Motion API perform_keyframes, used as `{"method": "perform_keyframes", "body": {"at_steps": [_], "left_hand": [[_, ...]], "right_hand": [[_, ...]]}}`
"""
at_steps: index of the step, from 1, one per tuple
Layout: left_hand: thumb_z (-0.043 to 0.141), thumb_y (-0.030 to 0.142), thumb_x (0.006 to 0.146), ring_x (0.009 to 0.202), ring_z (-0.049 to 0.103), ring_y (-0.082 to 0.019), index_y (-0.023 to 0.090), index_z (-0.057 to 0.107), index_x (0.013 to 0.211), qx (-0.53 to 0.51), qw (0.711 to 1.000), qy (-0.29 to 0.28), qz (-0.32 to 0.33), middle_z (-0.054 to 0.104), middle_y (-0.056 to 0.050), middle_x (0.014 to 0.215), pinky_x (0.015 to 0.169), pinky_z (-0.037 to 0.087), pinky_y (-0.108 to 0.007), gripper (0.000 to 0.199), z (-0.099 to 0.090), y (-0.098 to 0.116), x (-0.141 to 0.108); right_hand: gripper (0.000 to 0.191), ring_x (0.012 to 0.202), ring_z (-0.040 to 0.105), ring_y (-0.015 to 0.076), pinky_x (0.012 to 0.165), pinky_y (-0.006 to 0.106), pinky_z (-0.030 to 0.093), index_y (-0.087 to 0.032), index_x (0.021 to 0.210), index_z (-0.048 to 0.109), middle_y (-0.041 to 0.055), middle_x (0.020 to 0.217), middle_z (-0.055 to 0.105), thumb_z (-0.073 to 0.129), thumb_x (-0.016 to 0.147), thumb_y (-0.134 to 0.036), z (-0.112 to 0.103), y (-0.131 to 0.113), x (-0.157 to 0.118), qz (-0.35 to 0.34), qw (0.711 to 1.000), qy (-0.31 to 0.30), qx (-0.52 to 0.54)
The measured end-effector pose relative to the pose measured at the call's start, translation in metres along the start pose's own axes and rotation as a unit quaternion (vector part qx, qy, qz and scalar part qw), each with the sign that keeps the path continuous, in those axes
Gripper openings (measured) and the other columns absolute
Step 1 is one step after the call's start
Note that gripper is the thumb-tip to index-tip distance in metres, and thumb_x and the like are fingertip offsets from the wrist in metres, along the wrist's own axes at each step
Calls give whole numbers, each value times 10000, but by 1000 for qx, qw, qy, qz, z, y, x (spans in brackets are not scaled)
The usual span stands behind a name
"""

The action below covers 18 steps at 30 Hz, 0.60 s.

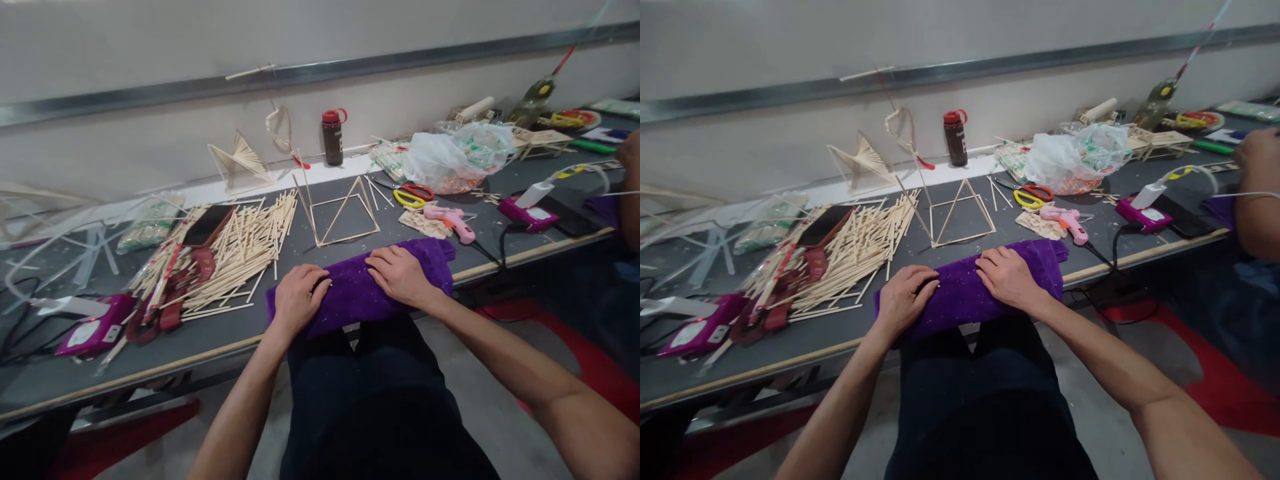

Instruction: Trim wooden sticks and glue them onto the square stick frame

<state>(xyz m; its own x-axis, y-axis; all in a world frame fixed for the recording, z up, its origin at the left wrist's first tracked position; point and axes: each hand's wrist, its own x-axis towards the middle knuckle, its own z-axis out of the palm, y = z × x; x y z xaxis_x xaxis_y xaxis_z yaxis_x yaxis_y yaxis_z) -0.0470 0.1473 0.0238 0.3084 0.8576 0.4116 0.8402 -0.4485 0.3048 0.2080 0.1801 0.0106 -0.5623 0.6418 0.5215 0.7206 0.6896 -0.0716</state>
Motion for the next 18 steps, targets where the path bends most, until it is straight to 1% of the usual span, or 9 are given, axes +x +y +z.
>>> {"method": "perform_keyframes", "body": {"at_steps": [5,8,9,11,14,16,18], "left_hand": [[558,325,906,933,617,-221,208,713,988,-1,1000,2,-5,698,-64,1009,843,470,-351,212,2,0,0],[564,322,897,955,617,-225,200,695,990,-34,999,10,-14,696,-68,1014,869,462,-352,202,1,-1,0],[566,311,892,952,620,-219,195,684,983,-58,998,17,-28,697,-64,1000,869,461,-343,190,0,-1,0],[567,293,879,883,632,-191,186,664,932,-124,988,37,-90,699,-44,932,824,471,-310,153,-2,-2,-1],[575,302,852,734,617,-150,187,637,822,-203,957,67,-195,682,-5,806,716,465,-264,134,-4,-4,-3],[589,321,834,705,603,-141,188,631,787,-223,946,73,-223,671,6,773,691,452,-254,147,-4,-5,-4],[604,332,821,699,595,-136,188,629,769,-231,944,68,-225,665,9,765,683,441,-249,155,-4,-4,-4]], "right_hand": [[246,914,543,242,792,383,416,-154,1044,665,104,1069,660,463,956,-264,-1,-1,4,-5,1000,-11,-18],[245,912,544,245,790,387,420,-147,1045,661,107,1073,658,465,951,-261,-1,-1,5,-7,1000,-12,-28],[243,913,546,245,790,387,422,-147,1046,660,107,1075,659,466,950,-259,0,0,4,-7,999,-12,-29],[239,920,549,245,794,387,425,-146,1046,658,106,1079,659,470,947,-255,1,2,4,-8,999,-13,-29],[239,940,551,250,805,392,429,-145,1058,654,108,1090,655,477,943,-255,1,4,2,-7,1000,-19,-24],[242,953,549,255,812,397,430,-145,1070,651,113,1094,650,480,941,-257,1,5,1,-3,1000,-23,-21],[241,957,547,259,815,400,431,-146,1073,650,117,1093,648,480,939,-253,1,5,1,0,999,-25,-20]]}}
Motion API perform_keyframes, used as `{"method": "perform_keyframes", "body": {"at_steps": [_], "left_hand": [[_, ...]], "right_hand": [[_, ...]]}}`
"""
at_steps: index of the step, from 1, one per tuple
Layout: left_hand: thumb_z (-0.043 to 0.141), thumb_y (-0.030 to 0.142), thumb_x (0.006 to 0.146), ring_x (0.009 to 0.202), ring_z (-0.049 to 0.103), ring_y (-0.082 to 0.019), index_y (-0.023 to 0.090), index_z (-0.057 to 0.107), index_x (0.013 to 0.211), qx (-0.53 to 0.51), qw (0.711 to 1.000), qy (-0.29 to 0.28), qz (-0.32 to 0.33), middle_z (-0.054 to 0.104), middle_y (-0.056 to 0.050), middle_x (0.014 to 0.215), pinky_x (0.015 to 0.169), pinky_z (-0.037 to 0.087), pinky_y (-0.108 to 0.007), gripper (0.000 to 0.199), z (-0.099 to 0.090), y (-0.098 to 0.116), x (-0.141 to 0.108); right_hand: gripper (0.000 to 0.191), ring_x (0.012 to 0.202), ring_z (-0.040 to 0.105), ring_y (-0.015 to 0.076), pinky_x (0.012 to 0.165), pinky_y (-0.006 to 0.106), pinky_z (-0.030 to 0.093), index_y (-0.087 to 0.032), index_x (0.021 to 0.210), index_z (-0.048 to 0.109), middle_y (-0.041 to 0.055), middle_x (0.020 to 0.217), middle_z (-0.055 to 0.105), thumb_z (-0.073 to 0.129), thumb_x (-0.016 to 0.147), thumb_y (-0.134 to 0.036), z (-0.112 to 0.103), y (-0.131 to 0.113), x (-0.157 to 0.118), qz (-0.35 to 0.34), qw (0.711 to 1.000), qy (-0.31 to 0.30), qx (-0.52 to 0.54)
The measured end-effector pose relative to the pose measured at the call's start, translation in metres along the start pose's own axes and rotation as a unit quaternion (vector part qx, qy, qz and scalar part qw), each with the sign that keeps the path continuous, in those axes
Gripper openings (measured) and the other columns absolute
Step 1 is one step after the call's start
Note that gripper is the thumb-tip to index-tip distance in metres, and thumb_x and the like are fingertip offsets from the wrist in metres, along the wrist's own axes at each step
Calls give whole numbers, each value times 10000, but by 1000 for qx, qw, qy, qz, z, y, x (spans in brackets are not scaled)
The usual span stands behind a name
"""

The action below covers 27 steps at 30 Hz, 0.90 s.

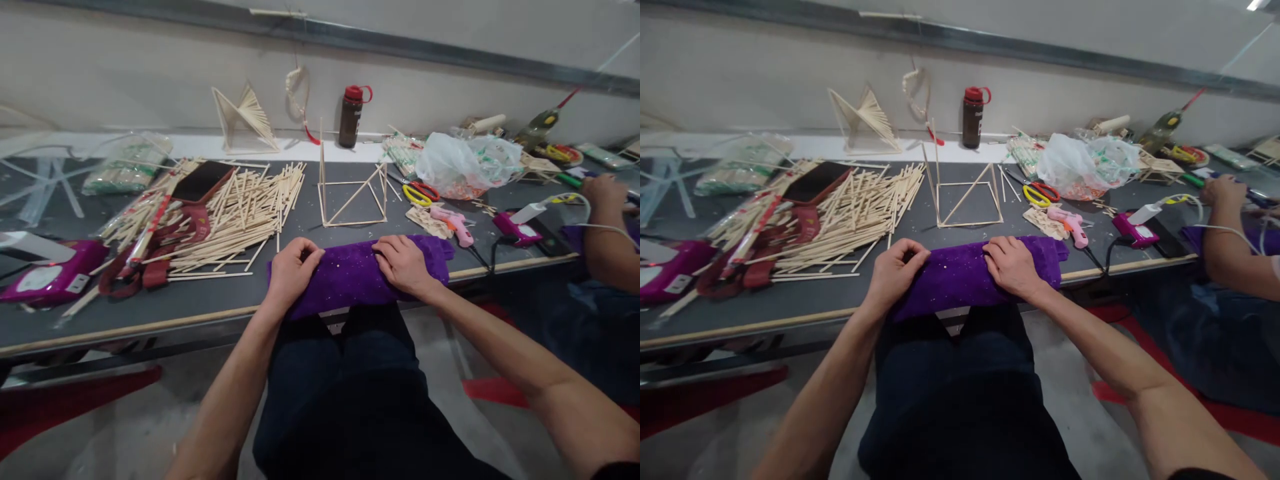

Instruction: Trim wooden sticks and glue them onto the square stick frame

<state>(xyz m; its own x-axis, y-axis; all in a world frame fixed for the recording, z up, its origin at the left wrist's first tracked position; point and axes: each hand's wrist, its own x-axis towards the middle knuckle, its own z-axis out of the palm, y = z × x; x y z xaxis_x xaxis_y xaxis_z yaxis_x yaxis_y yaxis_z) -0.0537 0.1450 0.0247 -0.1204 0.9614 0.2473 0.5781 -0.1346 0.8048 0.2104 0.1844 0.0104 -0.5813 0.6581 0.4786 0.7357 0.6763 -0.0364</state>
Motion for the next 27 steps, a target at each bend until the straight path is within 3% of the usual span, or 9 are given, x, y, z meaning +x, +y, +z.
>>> {"method": "perform_keyframes", "body": {"at_steps": [17,27], "left_hand": [[632,367,781,662,571,-131,190,635,718,8,1000,-9,5,659,8,732,659,425,-249,187,1,3,1],[626,339,812,702,587,-133,190,634,744,22,999,-25,8,650,8,749,690,435,-255,164,-2,1,2]], "right_hand": [[244,966,548,259,829,403,431,-152,1064,656,124,1081,653,469,938,-247,0,-3,2,12,1000,1,6],[174,965,601,229,854,390,481,-191,1041,633,94,1042,667,522,916,-239,-8,0,4,47,992,16,120]]}}
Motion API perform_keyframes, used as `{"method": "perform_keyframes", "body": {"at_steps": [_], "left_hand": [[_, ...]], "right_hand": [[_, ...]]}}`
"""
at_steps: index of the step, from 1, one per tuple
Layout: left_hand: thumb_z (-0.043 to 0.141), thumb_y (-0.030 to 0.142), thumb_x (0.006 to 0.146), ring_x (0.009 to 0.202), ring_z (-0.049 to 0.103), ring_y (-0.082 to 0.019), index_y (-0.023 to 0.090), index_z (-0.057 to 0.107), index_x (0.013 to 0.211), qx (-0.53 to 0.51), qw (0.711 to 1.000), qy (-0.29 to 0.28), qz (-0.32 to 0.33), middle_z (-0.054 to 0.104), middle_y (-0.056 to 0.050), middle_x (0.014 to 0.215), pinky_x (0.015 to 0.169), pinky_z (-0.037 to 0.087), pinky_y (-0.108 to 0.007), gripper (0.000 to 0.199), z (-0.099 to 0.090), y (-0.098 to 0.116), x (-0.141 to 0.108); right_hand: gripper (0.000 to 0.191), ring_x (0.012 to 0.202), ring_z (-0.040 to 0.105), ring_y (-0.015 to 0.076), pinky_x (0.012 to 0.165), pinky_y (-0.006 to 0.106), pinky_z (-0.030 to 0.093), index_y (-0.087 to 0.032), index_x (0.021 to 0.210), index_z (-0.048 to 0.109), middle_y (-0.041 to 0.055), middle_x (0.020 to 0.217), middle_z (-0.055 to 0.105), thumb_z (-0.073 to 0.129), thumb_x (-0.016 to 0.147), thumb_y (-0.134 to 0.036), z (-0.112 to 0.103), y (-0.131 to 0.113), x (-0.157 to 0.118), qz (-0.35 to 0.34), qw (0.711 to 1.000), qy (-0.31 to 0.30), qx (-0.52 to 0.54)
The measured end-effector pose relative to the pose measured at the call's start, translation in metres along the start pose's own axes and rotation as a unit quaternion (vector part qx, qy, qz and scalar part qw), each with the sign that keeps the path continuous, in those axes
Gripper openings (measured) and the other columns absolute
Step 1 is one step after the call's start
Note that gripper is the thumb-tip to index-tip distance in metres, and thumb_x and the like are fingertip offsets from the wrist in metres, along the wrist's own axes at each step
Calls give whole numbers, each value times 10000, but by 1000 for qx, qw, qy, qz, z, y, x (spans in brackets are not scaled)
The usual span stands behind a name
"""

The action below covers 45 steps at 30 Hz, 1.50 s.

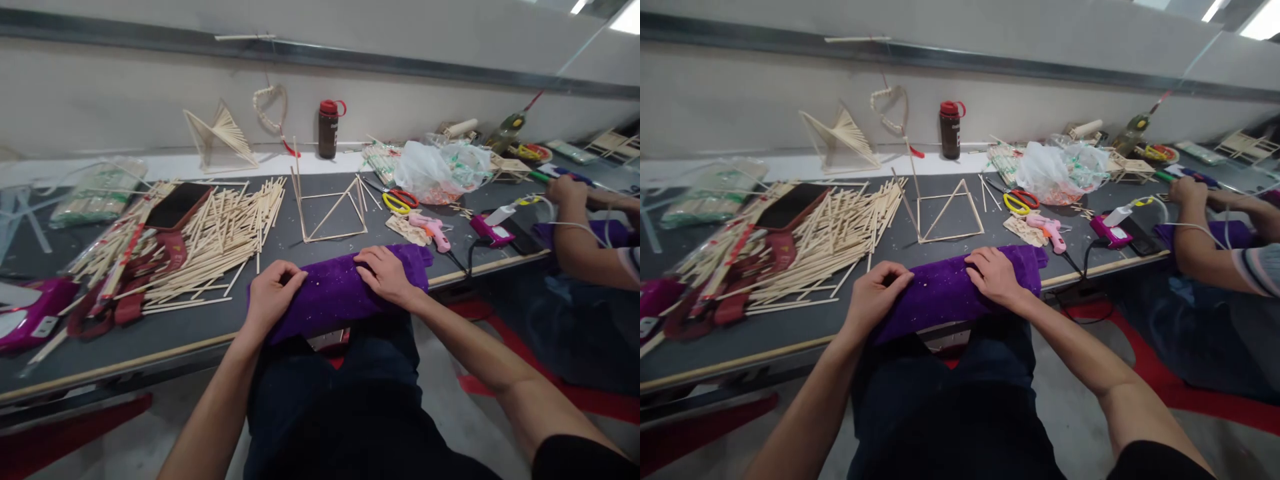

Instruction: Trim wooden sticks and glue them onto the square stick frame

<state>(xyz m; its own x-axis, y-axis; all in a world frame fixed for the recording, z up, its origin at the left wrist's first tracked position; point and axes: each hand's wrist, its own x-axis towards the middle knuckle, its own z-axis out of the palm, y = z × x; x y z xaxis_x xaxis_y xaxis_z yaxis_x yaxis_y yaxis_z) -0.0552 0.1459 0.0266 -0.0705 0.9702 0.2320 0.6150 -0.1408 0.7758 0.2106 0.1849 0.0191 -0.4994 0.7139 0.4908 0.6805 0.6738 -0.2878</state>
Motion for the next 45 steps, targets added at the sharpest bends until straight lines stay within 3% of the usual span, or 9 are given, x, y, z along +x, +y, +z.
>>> {"method": "perform_keyframes", "body": {"at_steps": [4,8,12,18,22,26,34,39,45], "left_hand": [[630,312,831,734,610,-144,195,632,742,11,1000,-10,17,660,-1,788,716,462,-273,147,-6,5,-1],[613,271,861,891,656,-177,217,698,914,2,996,-51,69,696,-37,963,838,507,-313,114,-3,39,7],[612,317,875,796,698,-172,205,516,1334,-198,972,-108,-61,684,-98,1113,661,577,-284,482,30,77,33],[684,266,824,819,710,-150,211,547,1251,-371,910,-90,-159,347,-138,1513,606,592,-239,452,89,83,76],[674,273,844,775,701,-111,280,525,1268,-375,910,-92,-150,391,-86,1482,586,583,-206,449,103,80,94],[647,286,869,739,688,-89,264,535,1229,-372,911,-94,-152,485,-70,1394,552,564,-174,378,107,79,102],[635,311,879,731,674,-88,227,549,1167,-375,908,-116,-149,574,-77,1243,515,534,-160,313,111,76,101],[650,327,863,734,669,-97,242,546,1191,-352,920,-111,-133,566,-79,1247,527,542,-180,354,112,73,100],[662,272,852,681,650,-77,245,561,1173,-368,914,-113,-128,564,-71,1237,503,524,-170,338,109,78,97]], "right_hand": [[229,786,620,168,669,309,529,-212,1118,585,75,1041,635,559,891,-235,-22,21,13,57,993,31,103],[381,721,611,156,633,329,528,-228,1181,573,76,1180,598,651,809,-243,-50,55,44,111,982,91,118],[510,709,604,146,651,340,540,-205,1236,554,69,1173,610,707,751,-236,-58,79,83,101,984,76,123],[325,858,612,165,720,306,531,-218,1065,642,20,1030,671,720,750,-243,-38,88,115,85,982,20,164],[51,730,606,130,705,303,504,-186,843,683,-23,766,652,665,798,-202,-29,89,115,94,979,22,179],[111,568,539,88,611,263,455,-175,736,690,-56,614,577,629,828,-189,-31,90,109,104,973,65,194],[206,515,496,95,507,250,430,-238,729,628,-40,618,572,682,850,-396,-38,100,107,159,932,201,256],[301,535,516,145,495,298,485,-294,694,620,-16,634,576,645,815,-569,-36,105,107,202,934,189,225],[118,698,597,136,587,259,530,-291,936,665,-16,865,645,641,868,-385,-40,105,107,187,937,154,251]]}}
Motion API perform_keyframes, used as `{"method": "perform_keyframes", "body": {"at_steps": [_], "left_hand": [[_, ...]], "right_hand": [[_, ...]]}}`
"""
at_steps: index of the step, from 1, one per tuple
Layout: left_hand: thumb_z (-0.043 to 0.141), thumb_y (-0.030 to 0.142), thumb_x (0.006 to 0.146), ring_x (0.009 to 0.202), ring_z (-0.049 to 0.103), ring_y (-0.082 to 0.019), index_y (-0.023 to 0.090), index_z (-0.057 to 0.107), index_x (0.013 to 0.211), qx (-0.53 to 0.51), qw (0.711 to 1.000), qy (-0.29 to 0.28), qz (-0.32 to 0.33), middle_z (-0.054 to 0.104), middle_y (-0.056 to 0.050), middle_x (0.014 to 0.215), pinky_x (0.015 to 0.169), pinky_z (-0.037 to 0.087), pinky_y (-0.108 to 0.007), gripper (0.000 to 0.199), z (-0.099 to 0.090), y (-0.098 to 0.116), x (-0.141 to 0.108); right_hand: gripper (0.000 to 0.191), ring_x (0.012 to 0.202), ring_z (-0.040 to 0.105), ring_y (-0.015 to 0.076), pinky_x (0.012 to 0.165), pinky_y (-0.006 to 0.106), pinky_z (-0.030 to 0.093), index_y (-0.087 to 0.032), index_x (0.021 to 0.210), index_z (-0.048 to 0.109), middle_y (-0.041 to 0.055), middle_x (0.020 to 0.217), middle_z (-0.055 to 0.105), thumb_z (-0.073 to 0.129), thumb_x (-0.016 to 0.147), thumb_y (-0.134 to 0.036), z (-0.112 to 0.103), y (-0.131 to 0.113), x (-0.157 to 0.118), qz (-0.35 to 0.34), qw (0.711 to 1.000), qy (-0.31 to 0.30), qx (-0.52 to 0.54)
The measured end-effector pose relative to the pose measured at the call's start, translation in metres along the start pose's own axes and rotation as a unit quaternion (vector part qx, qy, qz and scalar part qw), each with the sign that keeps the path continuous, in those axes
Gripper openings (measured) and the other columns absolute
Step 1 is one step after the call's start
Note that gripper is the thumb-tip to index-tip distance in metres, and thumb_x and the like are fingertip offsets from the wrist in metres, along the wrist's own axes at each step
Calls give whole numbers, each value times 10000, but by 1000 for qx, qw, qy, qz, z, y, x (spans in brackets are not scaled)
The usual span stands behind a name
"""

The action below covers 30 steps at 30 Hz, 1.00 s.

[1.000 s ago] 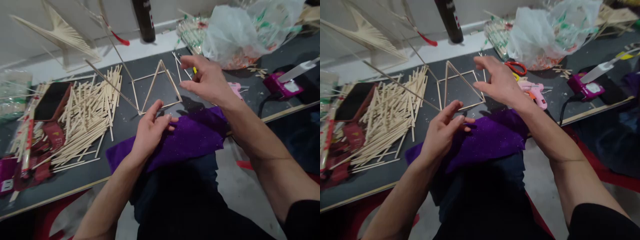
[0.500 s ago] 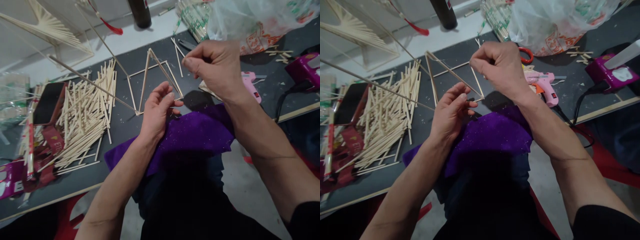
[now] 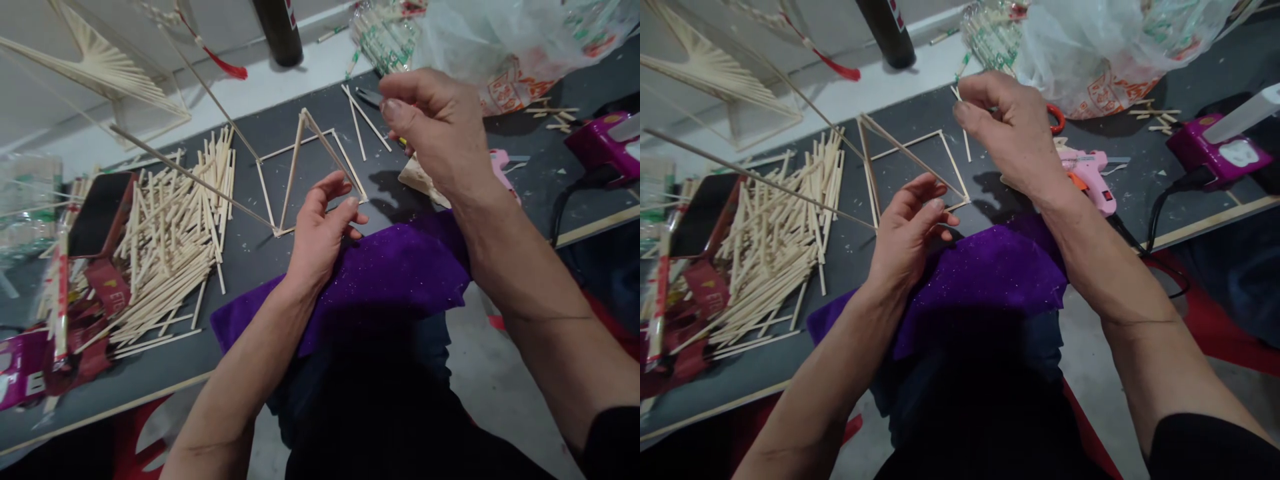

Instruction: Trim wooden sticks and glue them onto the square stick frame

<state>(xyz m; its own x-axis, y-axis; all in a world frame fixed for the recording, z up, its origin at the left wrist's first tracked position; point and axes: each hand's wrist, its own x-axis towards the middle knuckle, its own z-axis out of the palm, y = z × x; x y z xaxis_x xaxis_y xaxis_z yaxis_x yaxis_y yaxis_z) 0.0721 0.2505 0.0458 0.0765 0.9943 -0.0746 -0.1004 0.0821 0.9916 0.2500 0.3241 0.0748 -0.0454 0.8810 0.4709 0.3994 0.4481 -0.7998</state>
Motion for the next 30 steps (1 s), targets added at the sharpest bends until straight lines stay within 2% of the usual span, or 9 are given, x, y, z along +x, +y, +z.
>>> {"method": "perform_keyframes", "body": {"at_steps": [3,5,11,13,16,19,22,25,30], "left_hand": [[656,247,849,675,649,-78,242,561,1168,-6,1000,-2,6,565,-70,1232,490,515,-166,334,1,2,-1],[649,237,847,666,647,-76,244,558,1165,-4,1000,-3,10,567,-68,1225,481,510,-165,331,2,3,-2],[629,206,842,581,604,-48,212,563,1054,14,999,0,41,587,-52,1146,442,478,-172,222,0,5,-3],[625,218,848,553,581,-48,195,564,985,12,998,-6,53,617,-32,1010,441,472,-175,152,0,6,-5],[617,243,862,507,544,-56,184,578,895,-8,998,-16,65,607,13,760,436,455,-172,78,0,7,-8],[615,264,866,488,527,-58,178,602,833,-22,997,-32,61,591,29,657,443,449,-169,93,1,8,-11],[612,280,867,495,537,-55,178,626,827,-16,998,-44,50,614,24,656,448,449,-157,111,1,8,-14],[624,281,859,502,546,-54,190,660,885,-9,998,-45,41,623,23,665,447,450,-147,102,1,9,-16],[611,288,875,524,567,-57,190,686,963,15,997,-65,45,632,15,689,454,459,-145,152,-2,10,-17]], "right_hand": [[187,876,627,162,658,273,547,-294,1054,631,-11,1042,638,588,899,-390,-1,-14,-1,-10,999,-37,-6],[180,944,621,173,714,284,551,-293,1047,621,-15,1063,633,590,891,-378,1,-27,-3,-22,997,-66,-17],[244,874,605,185,689,301,544,-302,996,584,3,1057,611,690,801,-403,20,-49,-14,-81,983,-85,-141],[292,883,609,199,671,309,529,-278,988,574,20,1027,618,701,786,-446,26,-51,-17,-96,978,-82,-169],[365,785,629,198,654,325,499,-228,986,566,28,956,645,718,759,-470,31,-51,-20,-98,973,-68,-197],[355,681,632,203,635,344,477,-242,994,569,10,820,682,728,742,-434,33,-53,-22,-81,970,-63,-218],[226,642,634,216,629,357,474,-264,947,592,-2,695,679,692,767,-358,32,-54,-23,-72,971,-58,-219],[25,664,641,211,614,345,473,-263,803,618,13,724,696,623,812,-286,29,-55,-22,-75,974,-62,-204],[123,631,602,176,564,305,444,-239,685,628,6,683,665,637,807,-250,21,-60,-15,-71,988,-71,-120]]}}
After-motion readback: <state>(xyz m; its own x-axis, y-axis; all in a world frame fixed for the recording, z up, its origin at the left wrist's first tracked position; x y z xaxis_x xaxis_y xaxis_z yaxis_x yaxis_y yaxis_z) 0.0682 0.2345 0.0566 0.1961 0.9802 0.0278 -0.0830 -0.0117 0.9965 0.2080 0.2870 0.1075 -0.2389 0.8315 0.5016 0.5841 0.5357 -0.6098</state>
